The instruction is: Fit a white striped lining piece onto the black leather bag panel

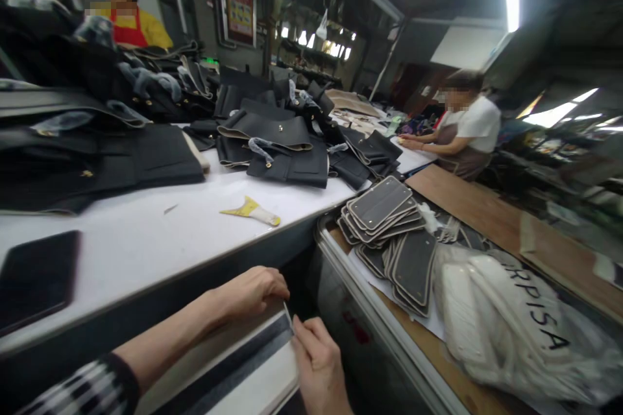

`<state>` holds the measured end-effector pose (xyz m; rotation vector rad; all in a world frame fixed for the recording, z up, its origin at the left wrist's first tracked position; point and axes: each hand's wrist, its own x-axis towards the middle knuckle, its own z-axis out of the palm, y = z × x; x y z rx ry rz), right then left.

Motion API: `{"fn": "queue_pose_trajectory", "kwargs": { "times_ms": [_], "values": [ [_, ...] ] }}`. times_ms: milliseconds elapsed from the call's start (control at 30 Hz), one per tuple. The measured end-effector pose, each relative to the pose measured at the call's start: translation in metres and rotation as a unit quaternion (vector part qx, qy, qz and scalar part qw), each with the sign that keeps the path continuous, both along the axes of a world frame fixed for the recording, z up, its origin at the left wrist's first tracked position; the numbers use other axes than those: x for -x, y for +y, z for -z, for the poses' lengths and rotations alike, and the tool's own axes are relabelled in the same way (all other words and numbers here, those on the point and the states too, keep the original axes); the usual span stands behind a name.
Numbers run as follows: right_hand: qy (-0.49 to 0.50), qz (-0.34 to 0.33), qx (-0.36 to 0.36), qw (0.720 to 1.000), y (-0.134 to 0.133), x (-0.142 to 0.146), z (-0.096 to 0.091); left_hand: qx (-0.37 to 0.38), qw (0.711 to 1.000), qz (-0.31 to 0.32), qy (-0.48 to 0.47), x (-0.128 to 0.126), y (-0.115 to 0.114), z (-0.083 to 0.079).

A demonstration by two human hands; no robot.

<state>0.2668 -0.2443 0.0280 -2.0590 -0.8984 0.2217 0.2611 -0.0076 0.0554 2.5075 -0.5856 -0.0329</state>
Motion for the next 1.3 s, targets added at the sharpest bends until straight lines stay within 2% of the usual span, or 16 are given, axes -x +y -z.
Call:
{"fn": "queue_pose_trajectory", "kwargs": {
  "times_ms": [100,167,300,433,533,633,767,933,1000,1100,1200,1300],
  "values": [
    [-0.067,-0.040,0.068,0.995,0.001,-0.002,-0.014,-0.014,1.000,0.003,-0.023,0.002,-0.005,-0.005],
    [-0.129,-0.065,0.131,0.981,0.003,-0.001,-0.019,-0.047,0.998,0.006,-0.032,0.004,-0.010,-0.010],
    [-0.244,-0.070,0.252,0.934,0.013,0.003,-0.012,-0.117,0.991,0.022,-0.064,0.014,-0.023,-0.017],
    [-0.280,-0.103,0.306,0.904,0.022,0.005,-0.004,-0.139,0.986,0.032,-0.088,0.026,-0.033,-0.017],
    [-0.203,-0.123,0.273,0.932,0.022,0.001,-0.007,-0.152,0.984,0.029,-0.084,0.031,-0.037,-0.014],
    [-0.099,-0.069,0.214,0.969,0.021,-0.012,-0.015,-0.139,0.988,0.015,-0.073,0.036,-0.040,-0.013],
    [0.031,-0.015,0.177,0.984,0.027,-0.036,-0.020,-0.071,0.993,-0.065,-0.072,0.051,-0.038,-0.019],
    [0.219,-0.045,0.166,0.960,0.037,-0.056,-0.017,0.009,0.973,-0.230,-0.027,0.093,-0.008,-0.027],
    [0.279,-0.064,0.174,0.942,0.039,-0.060,-0.017,0.037,0.951,-0.306,0.020,0.117,0.009,-0.025],
    [0.350,-0.090,0.191,0.912,0.038,-0.065,-0.017,0.082,0.903,-0.410,0.099,0.155,0.027,-0.021],
    [0.386,-0.107,0.208,0.892,0.036,-0.067,-0.019,0.104,0.863,-0.474,0.141,0.181,0.028,-0.016],
    [0.410,-0.111,0.213,0.880,0.033,-0.067,-0.022,0.097,0.845,-0.505,0.146,0.187,0.022,-0.016]
  ]
}}
